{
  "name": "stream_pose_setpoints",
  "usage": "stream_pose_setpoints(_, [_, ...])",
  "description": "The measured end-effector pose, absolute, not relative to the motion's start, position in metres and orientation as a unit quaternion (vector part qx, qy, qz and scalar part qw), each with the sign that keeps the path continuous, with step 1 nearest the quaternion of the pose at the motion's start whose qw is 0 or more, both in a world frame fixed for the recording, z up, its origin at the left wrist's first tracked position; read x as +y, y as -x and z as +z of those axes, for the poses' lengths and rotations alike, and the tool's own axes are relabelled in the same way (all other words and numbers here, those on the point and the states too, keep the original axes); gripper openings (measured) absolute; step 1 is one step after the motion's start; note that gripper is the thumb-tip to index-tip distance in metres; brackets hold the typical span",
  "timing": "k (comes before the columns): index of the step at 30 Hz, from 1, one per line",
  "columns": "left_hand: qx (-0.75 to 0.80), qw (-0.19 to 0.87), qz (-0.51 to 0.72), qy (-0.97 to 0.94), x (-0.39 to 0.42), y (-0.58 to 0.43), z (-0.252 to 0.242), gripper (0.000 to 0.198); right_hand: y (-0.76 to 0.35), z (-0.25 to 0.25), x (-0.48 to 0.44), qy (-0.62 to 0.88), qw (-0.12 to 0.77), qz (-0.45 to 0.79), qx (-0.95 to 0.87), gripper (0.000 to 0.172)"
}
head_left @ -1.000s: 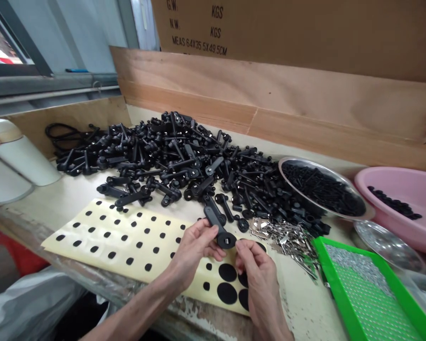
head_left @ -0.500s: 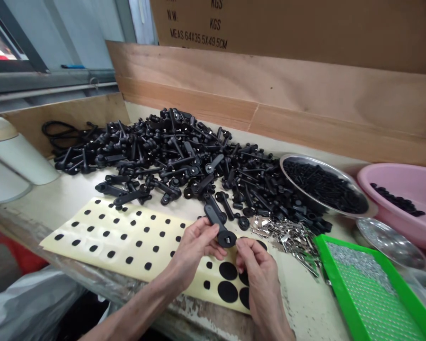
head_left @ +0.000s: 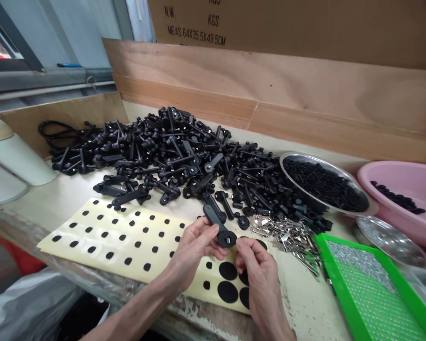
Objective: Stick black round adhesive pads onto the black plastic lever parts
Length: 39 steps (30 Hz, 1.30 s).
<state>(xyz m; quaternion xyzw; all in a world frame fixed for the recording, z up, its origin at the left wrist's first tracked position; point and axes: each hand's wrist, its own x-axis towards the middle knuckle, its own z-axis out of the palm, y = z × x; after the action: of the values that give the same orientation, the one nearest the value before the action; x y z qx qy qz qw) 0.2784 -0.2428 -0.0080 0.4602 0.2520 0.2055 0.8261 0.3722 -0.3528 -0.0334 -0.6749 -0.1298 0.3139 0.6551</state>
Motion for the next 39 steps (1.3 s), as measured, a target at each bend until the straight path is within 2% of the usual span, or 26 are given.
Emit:
stream_pose_setpoints(20, [0.239,0.834,0.201,-0.455,-0.2423,-0.2793,-0.0076,0.024,-0.3718,-0.0326,-0.3523,0.692,0.650,0.273,-0.154,0.035])
stream_pose_setpoints(33, [0.251,0.831,0.188,-0.460,-0.2420,-0.2799,-0.0027,0.032,-0.3721,-0.0308,-0.3523,0.699,0.649,0.248,-0.167,0.031])
stream_pose_setpoints(39, [0.250,0.826,0.185,-0.470,-0.2414,-0.2804,-0.0036,0.028,-0.3724,-0.0288,-0.3521,0.700,0.648,0.246,-0.172,0.031])
